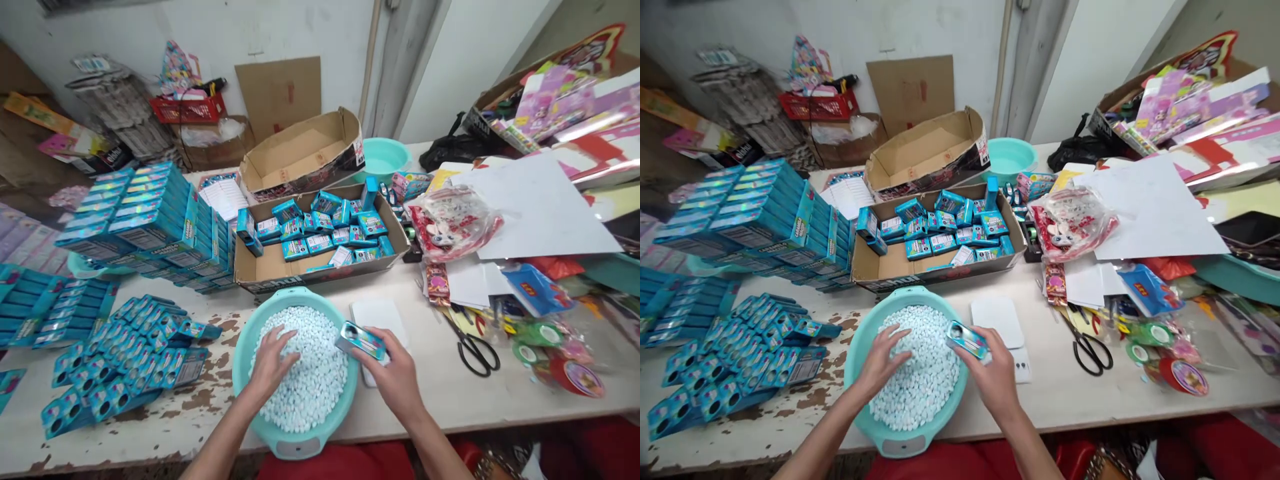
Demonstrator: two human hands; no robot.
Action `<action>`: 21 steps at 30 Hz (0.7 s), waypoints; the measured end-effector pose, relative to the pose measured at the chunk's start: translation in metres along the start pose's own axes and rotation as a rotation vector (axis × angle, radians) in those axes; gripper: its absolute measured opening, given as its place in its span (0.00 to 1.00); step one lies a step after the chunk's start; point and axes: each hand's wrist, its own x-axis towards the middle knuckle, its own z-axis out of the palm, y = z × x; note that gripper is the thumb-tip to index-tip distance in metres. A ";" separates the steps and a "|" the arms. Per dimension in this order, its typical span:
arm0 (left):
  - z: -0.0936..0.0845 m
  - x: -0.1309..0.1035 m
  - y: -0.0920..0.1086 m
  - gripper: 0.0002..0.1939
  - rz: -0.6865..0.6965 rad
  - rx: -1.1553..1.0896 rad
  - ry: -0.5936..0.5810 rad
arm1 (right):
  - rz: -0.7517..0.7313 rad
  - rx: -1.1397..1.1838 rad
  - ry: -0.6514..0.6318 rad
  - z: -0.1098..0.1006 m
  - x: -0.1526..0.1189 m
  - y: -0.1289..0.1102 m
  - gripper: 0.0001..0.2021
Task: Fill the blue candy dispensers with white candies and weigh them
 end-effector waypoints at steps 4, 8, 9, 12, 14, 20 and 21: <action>-0.058 0.013 -0.002 0.22 -0.046 -0.281 0.319 | 0.074 -0.060 0.218 -0.026 0.019 0.034 0.19; -0.061 0.070 0.030 0.20 -0.019 -0.257 0.387 | 0.086 -0.094 0.251 -0.025 0.037 0.071 0.19; -0.048 0.091 0.042 0.19 0.021 -0.167 0.281 | 0.082 -0.096 0.251 -0.023 0.040 0.078 0.19; 0.002 0.164 0.073 0.14 0.028 0.198 0.034 | 0.049 -0.080 0.245 -0.014 0.044 0.097 0.19; 0.034 0.210 0.084 0.17 -0.156 0.408 0.065 | 0.015 -0.072 0.230 -0.010 0.044 0.104 0.19; 0.087 0.273 0.070 0.39 -0.456 0.511 0.176 | -0.054 -0.202 0.323 -0.023 0.028 0.118 0.27; 0.090 0.274 0.065 0.41 -0.466 0.516 0.182 | -0.037 -0.226 0.336 -0.029 0.023 0.120 0.27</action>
